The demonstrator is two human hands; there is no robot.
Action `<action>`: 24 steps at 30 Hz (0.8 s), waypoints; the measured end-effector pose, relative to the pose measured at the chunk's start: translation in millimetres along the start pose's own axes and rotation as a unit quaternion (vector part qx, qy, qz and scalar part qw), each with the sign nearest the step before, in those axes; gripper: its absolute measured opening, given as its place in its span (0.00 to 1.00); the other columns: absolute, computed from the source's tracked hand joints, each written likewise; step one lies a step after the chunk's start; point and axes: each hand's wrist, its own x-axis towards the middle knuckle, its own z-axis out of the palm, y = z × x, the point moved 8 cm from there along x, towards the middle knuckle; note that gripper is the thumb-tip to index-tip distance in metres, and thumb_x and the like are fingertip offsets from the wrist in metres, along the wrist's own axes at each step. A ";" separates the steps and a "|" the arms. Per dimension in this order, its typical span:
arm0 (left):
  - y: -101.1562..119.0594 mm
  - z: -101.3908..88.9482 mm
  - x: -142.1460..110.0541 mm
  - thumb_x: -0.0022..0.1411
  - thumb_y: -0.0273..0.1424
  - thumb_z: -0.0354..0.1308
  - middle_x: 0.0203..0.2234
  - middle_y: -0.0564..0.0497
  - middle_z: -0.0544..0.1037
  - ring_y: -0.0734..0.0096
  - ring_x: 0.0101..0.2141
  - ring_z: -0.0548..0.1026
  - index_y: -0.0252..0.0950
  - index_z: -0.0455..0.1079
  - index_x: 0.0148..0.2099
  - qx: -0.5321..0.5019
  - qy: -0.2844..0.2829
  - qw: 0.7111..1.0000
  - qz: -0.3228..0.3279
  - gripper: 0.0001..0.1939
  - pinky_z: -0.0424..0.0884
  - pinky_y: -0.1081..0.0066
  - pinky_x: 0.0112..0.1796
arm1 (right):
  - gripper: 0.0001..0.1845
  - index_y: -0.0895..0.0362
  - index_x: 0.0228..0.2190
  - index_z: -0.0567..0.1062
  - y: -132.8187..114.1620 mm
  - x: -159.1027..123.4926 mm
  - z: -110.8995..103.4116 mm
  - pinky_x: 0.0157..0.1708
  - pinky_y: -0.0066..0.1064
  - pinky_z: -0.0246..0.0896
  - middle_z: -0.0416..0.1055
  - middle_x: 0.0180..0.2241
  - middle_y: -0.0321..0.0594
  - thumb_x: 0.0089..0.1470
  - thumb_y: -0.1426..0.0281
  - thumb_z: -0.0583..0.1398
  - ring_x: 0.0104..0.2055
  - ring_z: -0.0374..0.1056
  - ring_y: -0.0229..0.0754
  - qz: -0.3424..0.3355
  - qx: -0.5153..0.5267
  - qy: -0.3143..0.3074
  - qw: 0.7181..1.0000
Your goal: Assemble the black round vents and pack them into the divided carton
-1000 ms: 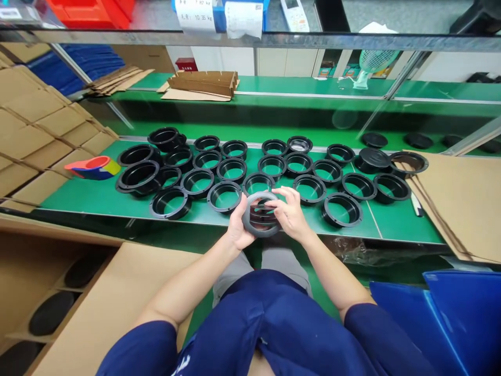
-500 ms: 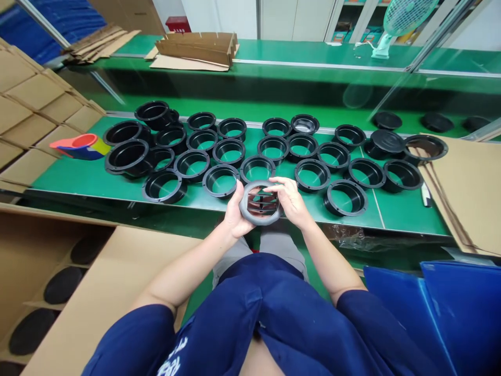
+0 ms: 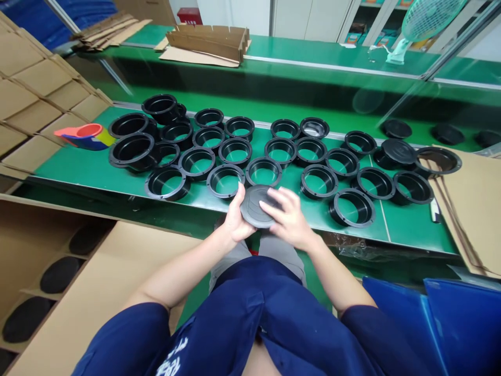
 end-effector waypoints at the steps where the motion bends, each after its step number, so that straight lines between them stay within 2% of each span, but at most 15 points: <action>1: -0.8 -3.1 -1.1 0.74 0.56 0.43 0.47 0.36 0.80 0.49 0.51 0.78 0.28 0.71 0.58 -0.005 0.013 1.000 -0.001 0.36 0.73 0.53 0.56 | 0.38 0.55 0.63 0.69 -6.4 -2.3 6.8 0.70 0.59 0.43 0.57 0.67 0.51 0.69 0.43 0.45 0.71 0.46 0.58 -0.032 -0.027 -0.030 0.999; 3: -5.4 -6.2 -3.4 0.73 0.55 0.46 0.47 0.36 0.80 0.50 0.51 0.77 0.28 0.71 0.59 -0.009 0.022 1.000 -0.013 0.34 0.73 0.55 0.56 | 0.43 0.59 0.66 0.64 -11.2 -4.4 16.8 0.69 0.62 0.42 0.48 0.70 0.56 0.65 0.40 0.51 0.73 0.39 0.62 -0.044 -0.059 -0.077 0.994; 6: -11.8 -4.3 -6.7 0.72 0.55 0.49 0.48 0.36 0.79 0.48 0.53 0.77 0.29 0.70 0.61 -0.001 0.007 0.999 -0.035 0.34 0.71 0.53 0.57 | 0.56 0.61 0.70 0.55 -11.9 0.4 26.7 0.67 0.64 0.46 0.34 0.73 0.61 0.56 0.37 0.60 0.74 0.34 0.68 -0.016 -0.069 -0.138 0.988; 9: -4.1 -1.8 -11.8 0.72 0.56 0.48 0.50 0.36 0.79 0.48 0.54 0.76 0.31 0.70 0.62 0.007 -0.003 1.000 -0.012 0.35 0.70 0.53 0.58 | 0.57 0.58 0.71 0.52 -12.2 16.5 33.0 0.67 0.59 0.51 0.40 0.72 0.59 0.54 0.41 0.65 0.72 0.41 0.65 -0.014 -0.053 -0.164 0.985; 11: 3.1 -0.4 -17.1 0.70 0.60 0.46 0.53 0.36 0.77 0.46 0.56 0.74 0.33 0.67 0.64 0.012 -0.014 1.000 -0.007 0.38 0.69 0.49 0.58 | 0.56 0.58 0.70 0.53 -4.9 36.9 31.9 0.66 0.58 0.53 0.46 0.70 0.58 0.53 0.43 0.65 0.71 0.45 0.63 -0.013 -0.057 -0.134 0.989; 15: 13.2 -11.5 -25.8 0.67 0.64 0.44 0.61 0.31 0.69 0.42 0.63 0.66 0.34 0.57 0.70 0.051 0.009 0.998 -0.035 0.45 0.64 0.40 0.60 | 0.54 0.63 0.68 0.58 35.2 86.4 25.9 0.65 0.61 0.51 0.48 0.68 0.63 0.51 0.46 0.66 0.68 0.47 0.68 0.056 -0.167 -0.043 0.983; 17: 19.9 -23.8 -27.3 0.70 0.61 0.45 0.64 0.29 0.64 0.44 0.65 0.62 0.32 0.53 0.72 0.071 0.038 0.996 -0.025 0.44 0.62 0.42 0.62 | 0.53 0.65 0.66 0.61 51.7 99.6 29.3 0.65 0.62 0.49 0.50 0.67 0.65 0.50 0.47 0.68 0.67 0.49 0.70 0.085 -0.227 -0.044 0.969; 20: 23.5 -40.5 -28.3 0.71 0.58 0.46 0.67 0.30 0.59 0.46 0.67 0.59 0.31 0.50 0.73 0.087 0.058 0.994 -0.021 0.43 0.61 0.44 0.63 | 0.52 0.66 0.65 0.63 54.8 91.2 41.5 0.66 0.61 0.47 0.54 0.65 0.66 0.51 0.47 0.68 0.66 0.52 0.69 0.074 -0.260 -0.090 0.959; 24: 18.6 -52.9 -31.6 0.71 0.57 0.48 0.68 0.30 0.58 0.46 0.68 0.57 0.31 0.50 0.73 0.104 0.065 0.992 -0.039 0.42 0.62 0.45 0.62 | 0.50 0.65 0.67 0.60 38.9 50.4 45.7 0.65 0.60 0.50 0.51 0.67 0.67 0.56 0.44 0.63 0.67 0.50 0.69 0.071 -0.259 -0.125 0.955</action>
